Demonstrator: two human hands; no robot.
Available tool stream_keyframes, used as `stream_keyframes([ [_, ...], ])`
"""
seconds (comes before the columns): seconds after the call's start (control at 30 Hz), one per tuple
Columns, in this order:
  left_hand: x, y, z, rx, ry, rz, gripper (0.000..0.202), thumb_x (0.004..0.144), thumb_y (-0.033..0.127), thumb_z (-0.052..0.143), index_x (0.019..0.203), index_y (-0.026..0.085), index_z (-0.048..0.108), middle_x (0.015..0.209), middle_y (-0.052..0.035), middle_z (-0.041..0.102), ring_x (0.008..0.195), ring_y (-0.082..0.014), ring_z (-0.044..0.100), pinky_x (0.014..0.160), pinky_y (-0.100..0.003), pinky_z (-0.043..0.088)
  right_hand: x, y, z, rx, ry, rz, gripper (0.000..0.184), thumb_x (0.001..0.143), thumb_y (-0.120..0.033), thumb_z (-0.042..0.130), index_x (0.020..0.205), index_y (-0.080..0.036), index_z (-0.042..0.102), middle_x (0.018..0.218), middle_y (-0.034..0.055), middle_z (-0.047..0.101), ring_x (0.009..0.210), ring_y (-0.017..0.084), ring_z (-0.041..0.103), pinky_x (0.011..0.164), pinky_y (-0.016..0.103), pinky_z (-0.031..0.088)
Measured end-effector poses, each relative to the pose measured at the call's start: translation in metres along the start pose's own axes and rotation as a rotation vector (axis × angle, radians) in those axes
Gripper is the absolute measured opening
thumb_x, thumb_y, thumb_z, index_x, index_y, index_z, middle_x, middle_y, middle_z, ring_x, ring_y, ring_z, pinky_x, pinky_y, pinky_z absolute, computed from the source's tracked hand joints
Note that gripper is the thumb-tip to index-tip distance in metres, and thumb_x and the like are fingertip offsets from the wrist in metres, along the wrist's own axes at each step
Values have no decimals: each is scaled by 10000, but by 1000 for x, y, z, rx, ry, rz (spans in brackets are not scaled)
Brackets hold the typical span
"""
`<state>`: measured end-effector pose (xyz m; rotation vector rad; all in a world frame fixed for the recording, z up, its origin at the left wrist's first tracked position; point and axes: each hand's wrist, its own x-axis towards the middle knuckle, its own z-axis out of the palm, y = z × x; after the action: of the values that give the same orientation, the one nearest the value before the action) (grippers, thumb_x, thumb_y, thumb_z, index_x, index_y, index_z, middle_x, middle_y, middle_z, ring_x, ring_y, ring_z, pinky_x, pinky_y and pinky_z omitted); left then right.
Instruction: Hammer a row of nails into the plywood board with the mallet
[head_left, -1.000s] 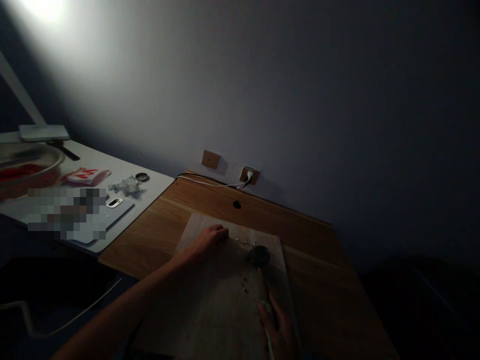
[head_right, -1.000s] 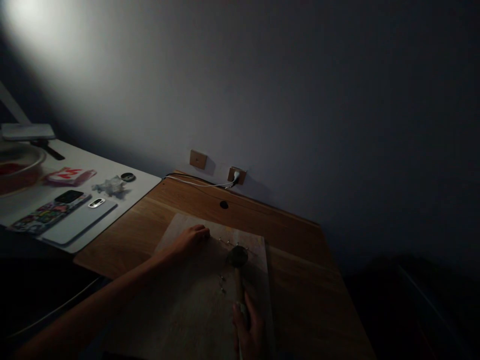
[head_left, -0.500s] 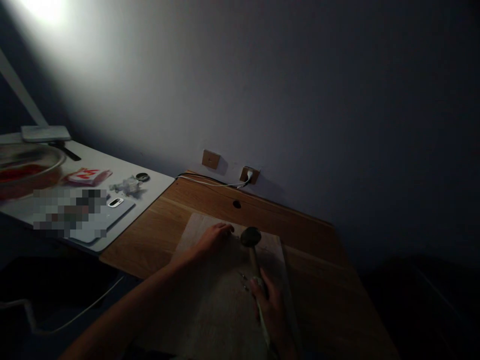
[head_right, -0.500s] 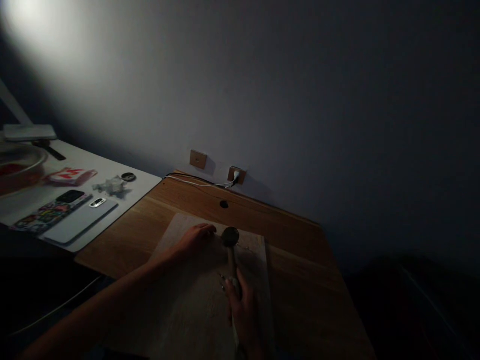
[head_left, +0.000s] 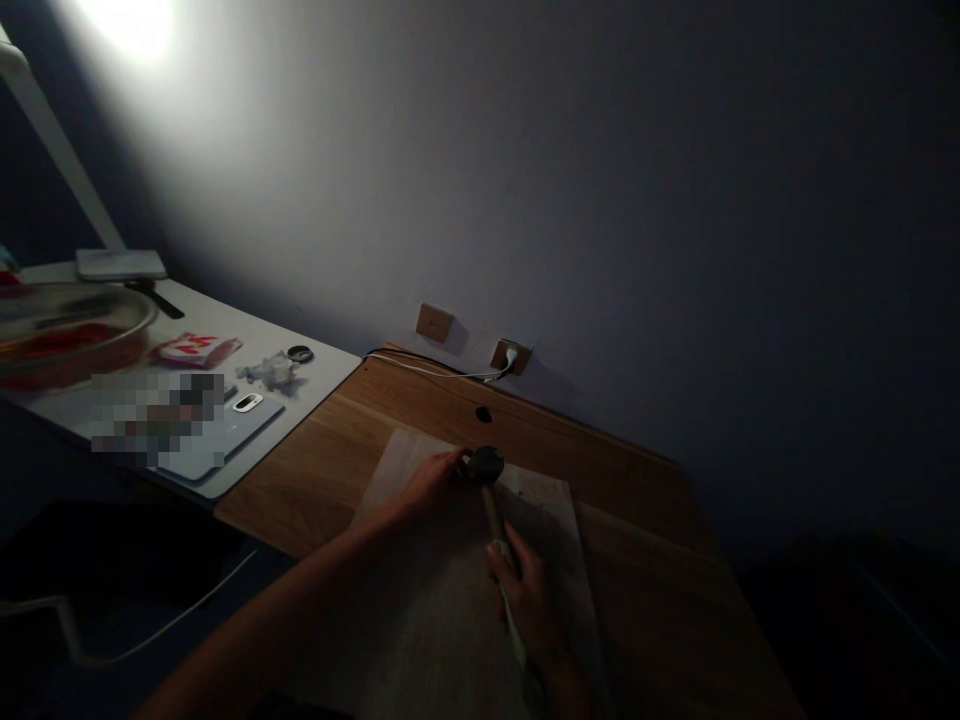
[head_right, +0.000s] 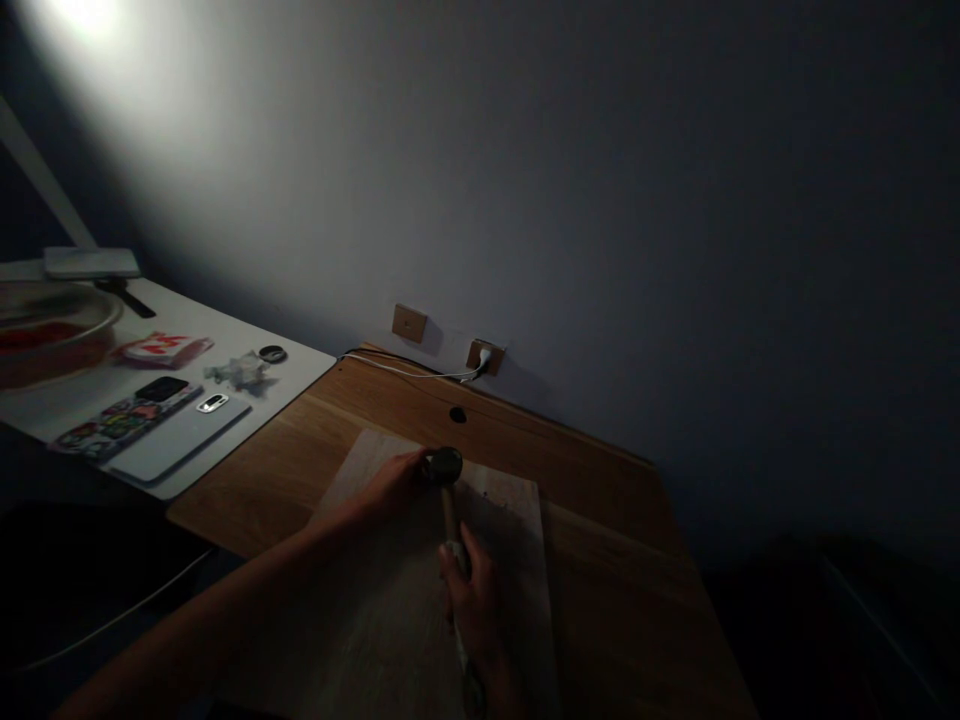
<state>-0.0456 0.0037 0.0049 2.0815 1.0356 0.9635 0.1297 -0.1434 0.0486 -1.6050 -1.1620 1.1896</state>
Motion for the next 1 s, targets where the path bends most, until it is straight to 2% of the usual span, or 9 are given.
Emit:
stream_keyframes([
  [0.2,3,-1,2,9,-7,-42,435,806,112,609,1238,163,588,931,-38,735,806,-179,677,716,-253,501,-2,-12,1,28,12,55,753,772,-644,674,1312,-123,602,654,-65,504,387,68,413,331,187,331],
  [0.33,-2,7,-2,68,-11,-105,369,760,91,619,1115,193,617,965,-44,714,824,-168,657,732,-260,506,-12,-6,-14,42,60,22,742,781,-676,661,1290,-139,605,629,-74,499,383,65,403,332,179,322],
  [0.43,-9,26,-2,182,-44,-18,256,808,148,629,1060,194,637,1057,-67,679,900,-181,648,797,-279,512,-26,10,-31,67,98,122,829,755,-711,682,1349,-149,552,587,-88,490,380,83,415,331,192,346],
  [0.57,-12,57,12,343,-299,207,129,901,194,593,1020,190,643,1004,-67,674,881,-192,653,810,-289,512,-43,31,-48,99,190,233,980,662,-798,703,1377,-153,522,594,-79,520,393,102,455,329,206,364],
  [0.63,-9,70,23,435,-349,237,111,929,188,564,1009,175,640,987,-88,676,898,-221,658,830,-323,515,-48,38,-52,97,194,231,988,647,-812,705,1357,-145,538,580,-83,516,380,95,442,328,207,362],
  [0.7,-5,78,34,497,-346,218,141,949,177,534,1051,160,631,1014,-114,675,933,-246,657,840,-349,520,-50,42,-53,104,196,224,987,652,-807,709,1358,-140,537,572,-86,514,372,88,437,337,205,366],
  [0.87,-2,81,53,550,-353,209,219,907,62,521,1092,131,615,1070,-148,664,983,-270,648,874,-379,523,-49,48,-52,116,200,265,1070,649,-823,698,1424,-120,475,552,-88,507,359,91,429,327,198,328],
  [1.0,-7,74,48,498,-349,264,186,862,41,550,973,146,655,1044,-147,662,989,-271,643,876,-359,524,-48,54,-53,113,217,220,933,672,-776,715,1365,-169,566,589,-59,547,356,92,424,331,212,318],
])
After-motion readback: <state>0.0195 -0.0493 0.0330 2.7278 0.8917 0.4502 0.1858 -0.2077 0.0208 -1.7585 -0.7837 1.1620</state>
